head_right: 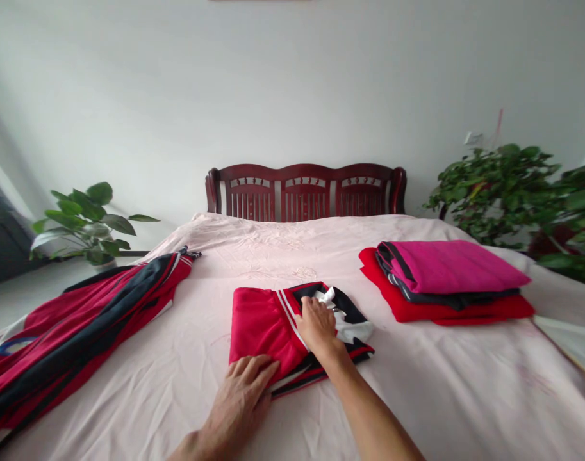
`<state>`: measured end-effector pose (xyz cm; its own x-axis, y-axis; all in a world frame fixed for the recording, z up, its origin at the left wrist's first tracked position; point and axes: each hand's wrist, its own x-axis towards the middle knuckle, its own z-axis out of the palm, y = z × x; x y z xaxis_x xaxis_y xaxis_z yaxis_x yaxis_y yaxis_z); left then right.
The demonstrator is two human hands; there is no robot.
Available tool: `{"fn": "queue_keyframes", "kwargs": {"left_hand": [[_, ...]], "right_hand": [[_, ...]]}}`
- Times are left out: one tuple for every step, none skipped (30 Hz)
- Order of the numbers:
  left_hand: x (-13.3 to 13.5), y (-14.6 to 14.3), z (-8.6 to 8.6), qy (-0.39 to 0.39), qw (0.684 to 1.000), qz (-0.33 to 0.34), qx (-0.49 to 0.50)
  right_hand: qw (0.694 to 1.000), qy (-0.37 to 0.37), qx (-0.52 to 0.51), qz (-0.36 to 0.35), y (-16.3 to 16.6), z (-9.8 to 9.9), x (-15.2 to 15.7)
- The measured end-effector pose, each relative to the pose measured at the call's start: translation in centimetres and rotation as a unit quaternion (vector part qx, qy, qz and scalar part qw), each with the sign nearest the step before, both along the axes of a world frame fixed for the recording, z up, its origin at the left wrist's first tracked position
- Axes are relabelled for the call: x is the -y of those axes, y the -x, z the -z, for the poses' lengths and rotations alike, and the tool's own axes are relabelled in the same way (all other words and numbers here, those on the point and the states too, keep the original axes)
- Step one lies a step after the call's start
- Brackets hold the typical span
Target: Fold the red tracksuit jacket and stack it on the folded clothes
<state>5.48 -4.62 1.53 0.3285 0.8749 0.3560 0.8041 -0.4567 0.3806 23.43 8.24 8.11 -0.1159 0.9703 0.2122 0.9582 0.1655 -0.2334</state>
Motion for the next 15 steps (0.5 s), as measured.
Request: {"fn": "queue_keyframes", "kwargs": {"left_hand": [[0.1, 0.0, -0.1, 0.004, 1.000, 0.008, -0.004], [0.1, 0.1, -0.2, 0.009, 1.000, 0.019, -0.007], [0.2, 0.2, -0.3, 0.014, 0.999, 0.030, -0.008], [0.1, 0.3, -0.2, 0.020, 0.999, 0.042, -0.002], [0.0, 0.5, -0.1, 0.026, 0.998, 0.054, 0.013], [-0.2, 0.8, 0.0, 0.028, 0.997, 0.058, 0.043], [-0.5, 1.1, 0.2, 0.025, 0.995, 0.047, 0.086], [-0.8, 1.6, 0.3, 0.016, 0.990, 0.019, 0.142], [-1.3, 2.1, 0.4, 0.009, 0.978, -0.024, 0.207], [-1.8, 2.6, 0.4, 0.012, 0.957, -0.078, 0.279], [-2.3, 3.1, 0.2, 0.033, 0.925, -0.134, 0.354], [-2.7, 3.6, -0.1, 0.074, 0.883, -0.179, 0.427], [-3.2, 3.9, -0.6, 0.129, 0.836, -0.207, 0.492], [-3.5, 4.0, -1.2, 0.190, 0.789, -0.216, 0.542], [-3.8, 4.0, -1.8, 0.247, 0.750, -0.209, 0.577]], "right_hand": [[0.998, -0.054, 0.002, -0.036, 0.6, -0.1, 0.3], [0.992, -0.103, 0.001, -0.078, 1.1, -0.2, 0.6], [0.984, -0.135, -0.003, -0.120, 1.7, -0.1, 0.9], [0.978, -0.142, -0.007, -0.156, 2.2, 0.2, 1.2], [0.975, -0.128, -0.006, -0.181, 2.6, 0.7, 1.3], [0.976, -0.100, -0.001, -0.192, 2.8, 1.4, 1.4], [0.979, -0.067, 0.006, -0.194, 2.9, 2.1, 1.5], [0.981, -0.036, 0.011, -0.191, 2.8, 2.9, 1.4], [0.983, -0.013, 0.012, -0.185, 2.7, 3.6, 1.3], [0.984, 0.002, 0.008, -0.178, 2.5, 4.2, 1.2], [0.985, 0.008, 0.001, -0.173, 2.3, 4.6, 1.0], [0.985, 0.010, -0.008, -0.172, 2.1, 4.8, 0.9], [0.985, 0.012, -0.018, -0.171, 1.9, 4.9, 0.7], [0.985, 0.014, -0.027, -0.171, 1.8, 4.9, 0.6], [0.985, 0.015, -0.035, -0.170, 1.8, 4.9, 0.6]]}}
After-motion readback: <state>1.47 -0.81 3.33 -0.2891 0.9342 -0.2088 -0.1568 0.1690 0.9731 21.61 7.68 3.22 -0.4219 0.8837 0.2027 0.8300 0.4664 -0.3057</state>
